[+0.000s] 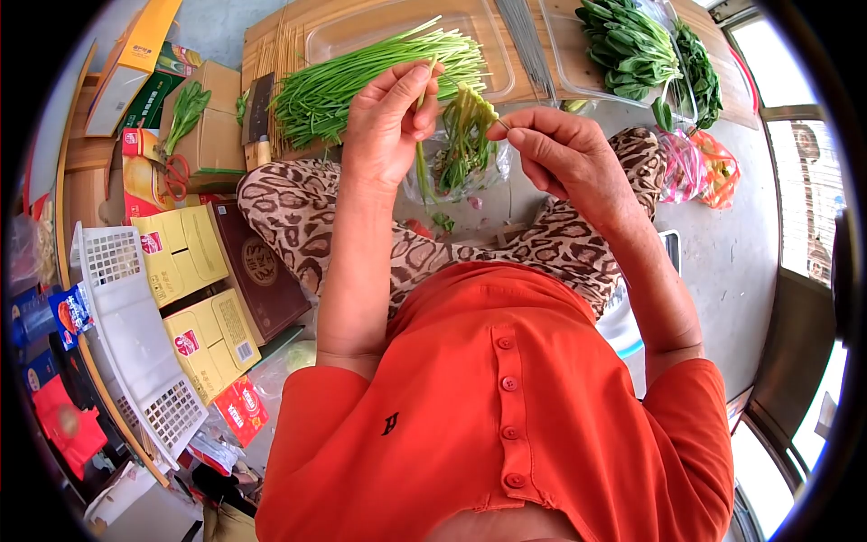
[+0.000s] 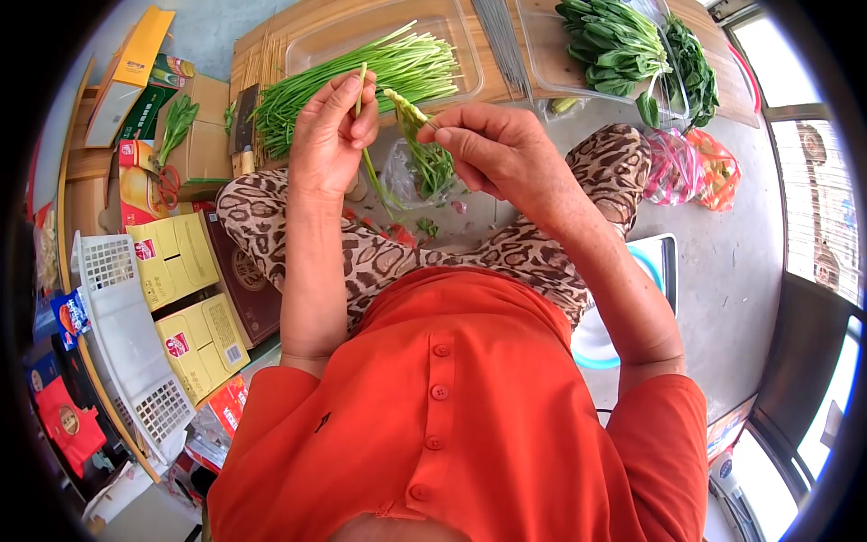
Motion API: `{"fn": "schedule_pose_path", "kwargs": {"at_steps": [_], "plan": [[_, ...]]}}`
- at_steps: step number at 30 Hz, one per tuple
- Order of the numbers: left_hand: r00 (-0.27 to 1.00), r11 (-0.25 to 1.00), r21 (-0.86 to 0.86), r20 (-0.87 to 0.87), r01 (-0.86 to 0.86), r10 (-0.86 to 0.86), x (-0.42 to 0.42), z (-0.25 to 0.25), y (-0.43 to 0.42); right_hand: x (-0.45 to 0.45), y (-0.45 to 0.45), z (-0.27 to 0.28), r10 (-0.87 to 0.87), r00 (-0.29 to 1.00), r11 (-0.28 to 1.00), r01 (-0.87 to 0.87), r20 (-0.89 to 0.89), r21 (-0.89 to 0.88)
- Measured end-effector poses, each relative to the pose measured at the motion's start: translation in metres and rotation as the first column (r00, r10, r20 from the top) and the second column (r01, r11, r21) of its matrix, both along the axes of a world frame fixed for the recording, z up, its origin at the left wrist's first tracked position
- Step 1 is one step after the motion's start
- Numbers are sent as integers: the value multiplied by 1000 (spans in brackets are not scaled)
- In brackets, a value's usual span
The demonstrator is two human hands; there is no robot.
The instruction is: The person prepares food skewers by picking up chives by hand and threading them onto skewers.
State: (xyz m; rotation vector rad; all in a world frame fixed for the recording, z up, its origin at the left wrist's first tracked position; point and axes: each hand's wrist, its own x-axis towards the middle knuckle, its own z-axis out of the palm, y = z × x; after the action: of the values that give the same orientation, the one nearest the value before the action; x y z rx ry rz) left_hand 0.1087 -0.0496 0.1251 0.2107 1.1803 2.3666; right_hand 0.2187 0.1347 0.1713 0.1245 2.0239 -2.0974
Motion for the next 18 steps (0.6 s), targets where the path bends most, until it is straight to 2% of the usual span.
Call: {"fn": "schedule_pose_path", "kwargs": {"at_steps": [11, 13, 18], "plan": [[998, 999, -12, -45, 45, -45, -2, 5, -7, 0, 1, 4, 29, 1000, 1000, -29, -6, -9], [993, 995, -69, -92, 66, -73, -2, 7, -9, 1, 2, 4, 37, 999, 999, -37, -1, -10], [990, 993, -85, -101, 87, -96, -2, 10, -11, 1, 3, 6, 58, 998, 998, -57, 24, -41]]}}
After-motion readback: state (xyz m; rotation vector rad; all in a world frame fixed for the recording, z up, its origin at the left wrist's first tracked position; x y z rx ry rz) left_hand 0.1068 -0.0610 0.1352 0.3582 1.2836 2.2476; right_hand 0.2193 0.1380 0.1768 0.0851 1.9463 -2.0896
